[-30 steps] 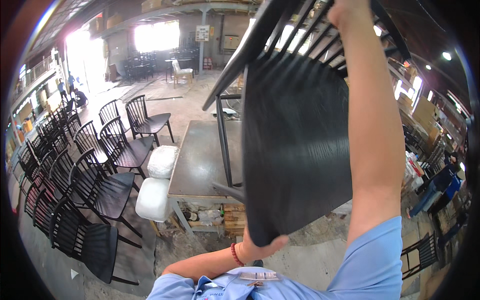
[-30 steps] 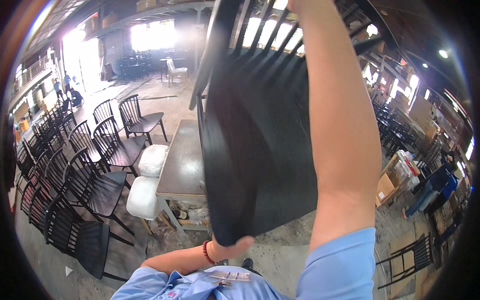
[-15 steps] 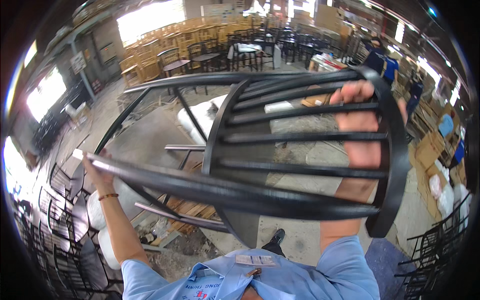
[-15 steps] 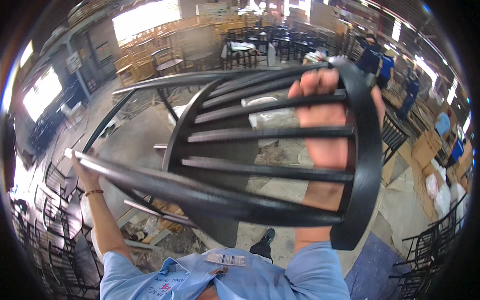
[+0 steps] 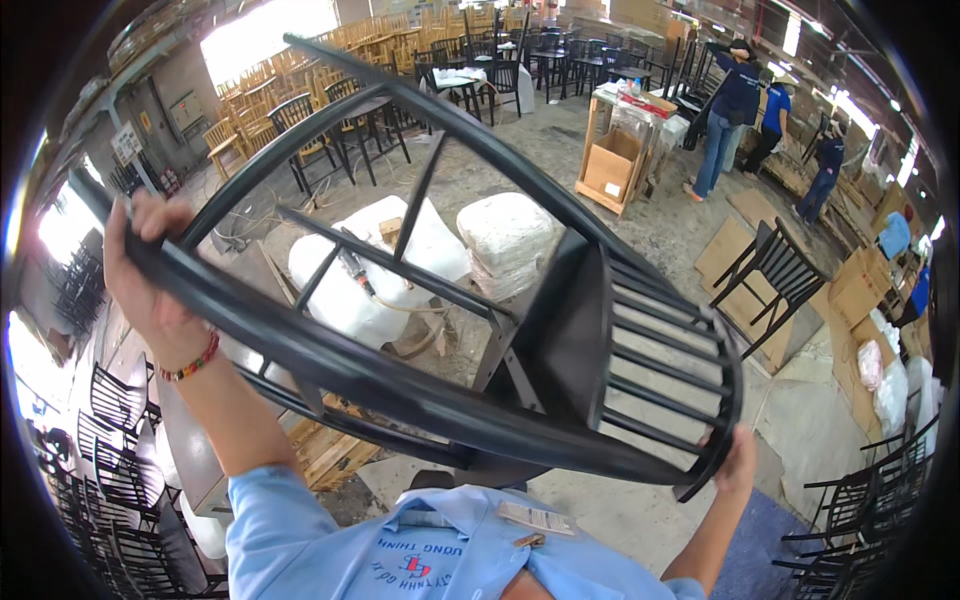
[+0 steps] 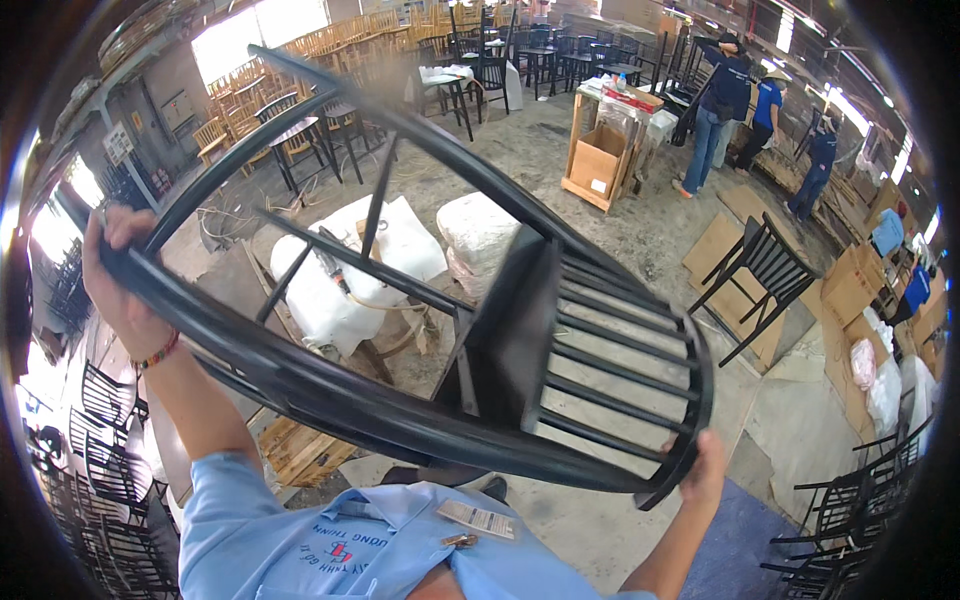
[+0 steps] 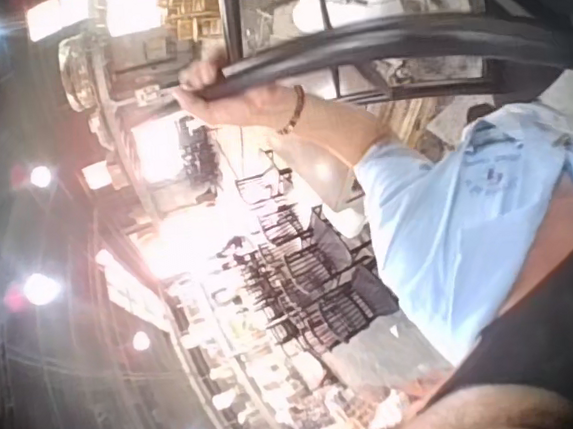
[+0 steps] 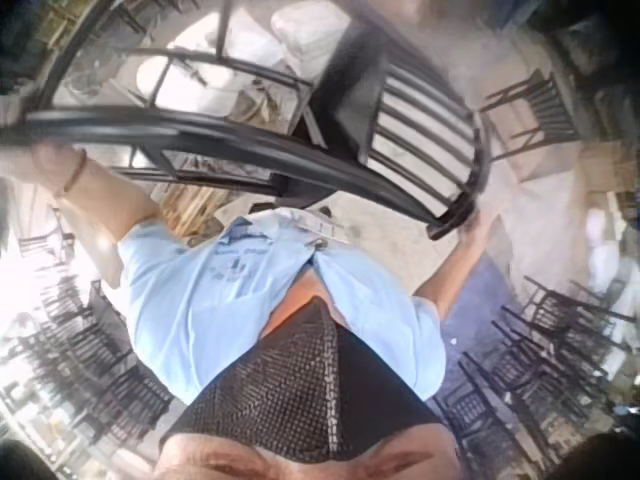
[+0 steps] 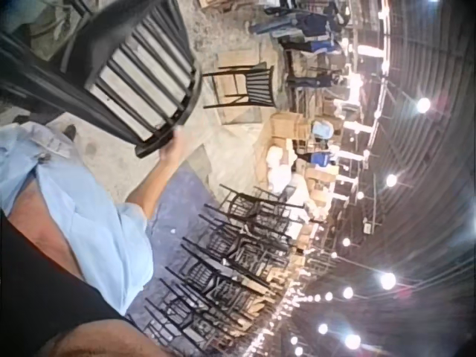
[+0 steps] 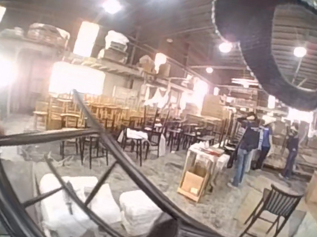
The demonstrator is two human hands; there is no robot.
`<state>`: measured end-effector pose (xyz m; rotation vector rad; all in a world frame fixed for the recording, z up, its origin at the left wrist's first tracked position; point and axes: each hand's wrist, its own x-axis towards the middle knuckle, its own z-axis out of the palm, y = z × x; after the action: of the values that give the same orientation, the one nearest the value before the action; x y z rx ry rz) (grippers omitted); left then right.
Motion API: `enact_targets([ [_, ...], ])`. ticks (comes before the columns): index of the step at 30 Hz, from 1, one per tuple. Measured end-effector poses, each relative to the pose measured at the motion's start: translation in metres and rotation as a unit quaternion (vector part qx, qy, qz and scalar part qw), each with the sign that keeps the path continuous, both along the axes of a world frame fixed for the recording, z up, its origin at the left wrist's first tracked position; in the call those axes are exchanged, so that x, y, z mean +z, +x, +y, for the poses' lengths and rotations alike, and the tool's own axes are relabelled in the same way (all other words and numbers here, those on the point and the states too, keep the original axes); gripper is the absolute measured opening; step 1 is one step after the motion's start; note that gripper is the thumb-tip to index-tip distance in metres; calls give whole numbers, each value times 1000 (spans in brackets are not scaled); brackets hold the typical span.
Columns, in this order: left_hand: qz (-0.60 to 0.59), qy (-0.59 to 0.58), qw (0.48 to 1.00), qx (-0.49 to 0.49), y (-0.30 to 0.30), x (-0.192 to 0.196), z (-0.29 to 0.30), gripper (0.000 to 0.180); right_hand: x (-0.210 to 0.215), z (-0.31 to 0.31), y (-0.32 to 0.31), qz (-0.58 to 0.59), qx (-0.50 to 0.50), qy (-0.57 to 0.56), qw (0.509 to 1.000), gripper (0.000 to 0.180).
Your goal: The person repeatedly picks up black chairs, uses a power sander on the chair legs, and wipes the legs with a cloth. The person then places the chairs back in a stack. This cycle is repeated multiple times.
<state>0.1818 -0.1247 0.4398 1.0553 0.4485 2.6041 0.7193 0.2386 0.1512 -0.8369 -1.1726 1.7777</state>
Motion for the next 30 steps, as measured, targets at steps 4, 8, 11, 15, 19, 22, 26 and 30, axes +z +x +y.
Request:
enact_targets([
  [4,48,-51,997,-36,40,22,113,12,-83,-6,-21,-131,-193,-122,965,34],
  [8,126,-66,975,-168,11,0,245,10,-157,-15,-68,-79,-341,-193,917,36],
  [11,149,-59,956,-246,-17,-7,323,8,-189,6,-132,-76,-372,-238,894,35],
  [15,240,-96,953,-158,-76,-2,431,18,-229,77,-250,49,-274,-248,928,52],
  [19,262,-153,933,-191,-145,-17,545,17,-233,161,-333,-304,-155,-280,898,64],
  [22,281,-192,918,-203,-214,-49,614,18,-223,188,-366,-324,-97,-228,913,53],
  [26,286,-247,902,-210,-291,-107,677,19,-249,164,-338,-392,-63,-308,865,45],
  [30,277,-333,880,-197,-337,-174,689,16,-264,130,-329,-448,-39,-360,818,43],
])
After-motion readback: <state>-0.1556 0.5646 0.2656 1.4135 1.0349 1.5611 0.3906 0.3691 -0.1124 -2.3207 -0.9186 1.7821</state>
